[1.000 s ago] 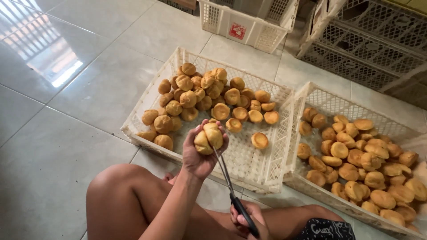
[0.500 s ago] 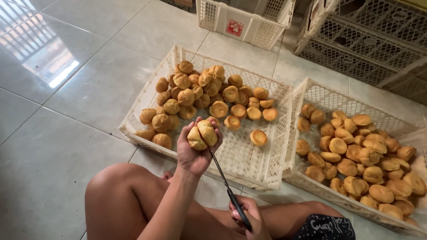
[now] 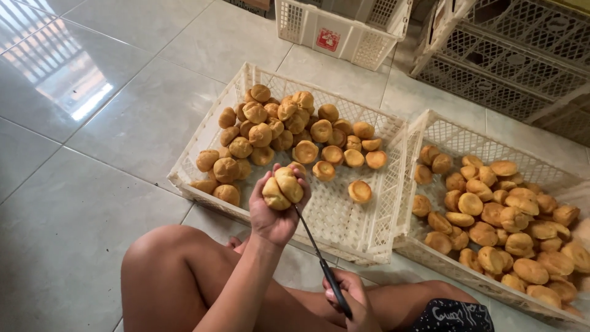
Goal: Slicing small bread buns using scissors while sitting on the floor in a bakery production area.
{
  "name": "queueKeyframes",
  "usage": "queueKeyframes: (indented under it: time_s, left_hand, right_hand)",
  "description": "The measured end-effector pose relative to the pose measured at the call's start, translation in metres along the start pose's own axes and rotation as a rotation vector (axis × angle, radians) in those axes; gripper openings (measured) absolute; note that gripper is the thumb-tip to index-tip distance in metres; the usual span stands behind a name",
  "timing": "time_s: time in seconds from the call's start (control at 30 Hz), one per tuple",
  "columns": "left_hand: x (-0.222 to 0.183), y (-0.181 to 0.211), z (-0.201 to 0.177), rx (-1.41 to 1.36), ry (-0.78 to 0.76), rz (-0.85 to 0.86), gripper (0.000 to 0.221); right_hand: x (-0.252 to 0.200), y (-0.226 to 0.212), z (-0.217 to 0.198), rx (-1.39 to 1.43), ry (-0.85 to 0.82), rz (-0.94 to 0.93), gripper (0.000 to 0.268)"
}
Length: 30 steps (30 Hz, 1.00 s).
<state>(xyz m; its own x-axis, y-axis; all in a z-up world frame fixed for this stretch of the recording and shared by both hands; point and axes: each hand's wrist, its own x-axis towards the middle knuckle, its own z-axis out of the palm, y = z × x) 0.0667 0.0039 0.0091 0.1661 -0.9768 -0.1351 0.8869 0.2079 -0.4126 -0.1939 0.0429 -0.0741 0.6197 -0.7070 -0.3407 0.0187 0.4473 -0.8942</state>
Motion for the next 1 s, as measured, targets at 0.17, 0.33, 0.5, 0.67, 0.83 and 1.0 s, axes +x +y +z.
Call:
queueKeyframes:
  time_s: [0.17,0.33,0.5,0.67,0.83,1.0]
  left_hand:
    - [0.002,-0.015,-0.013,0.122,0.078,-0.075,0.025]
    - [0.002,-0.028,-0.026,0.214,0.168,-0.091,0.019]
    - [0.001,-0.033,-0.025,0.148,0.211,-0.067,0.024]
    - [0.002,-0.029,-0.022,0.186,0.205,-0.051,0.026]
    - [0.014,-0.007,-0.014,0.172,0.115,0.006,0.022]
    - [0.008,0.002,0.001,0.147,0.127,0.099,0.03]
  right_hand:
    - [0.005,-0.017,0.006,0.033,0.007,-0.041,0.018]
    - [0.012,-0.022,0.001,0.029,0.08,-0.043,0.015]
    - [0.016,-0.034,0.007,-0.068,0.094,-0.056,0.015]
    - [0.015,-0.058,0.026,-0.183,0.132,-0.002,0.017]
    - [0.0,-0.014,0.002,-0.037,0.032,0.083,0.021]
    - [-0.007,-0.024,0.016,0.051,0.045,0.207,0.014]
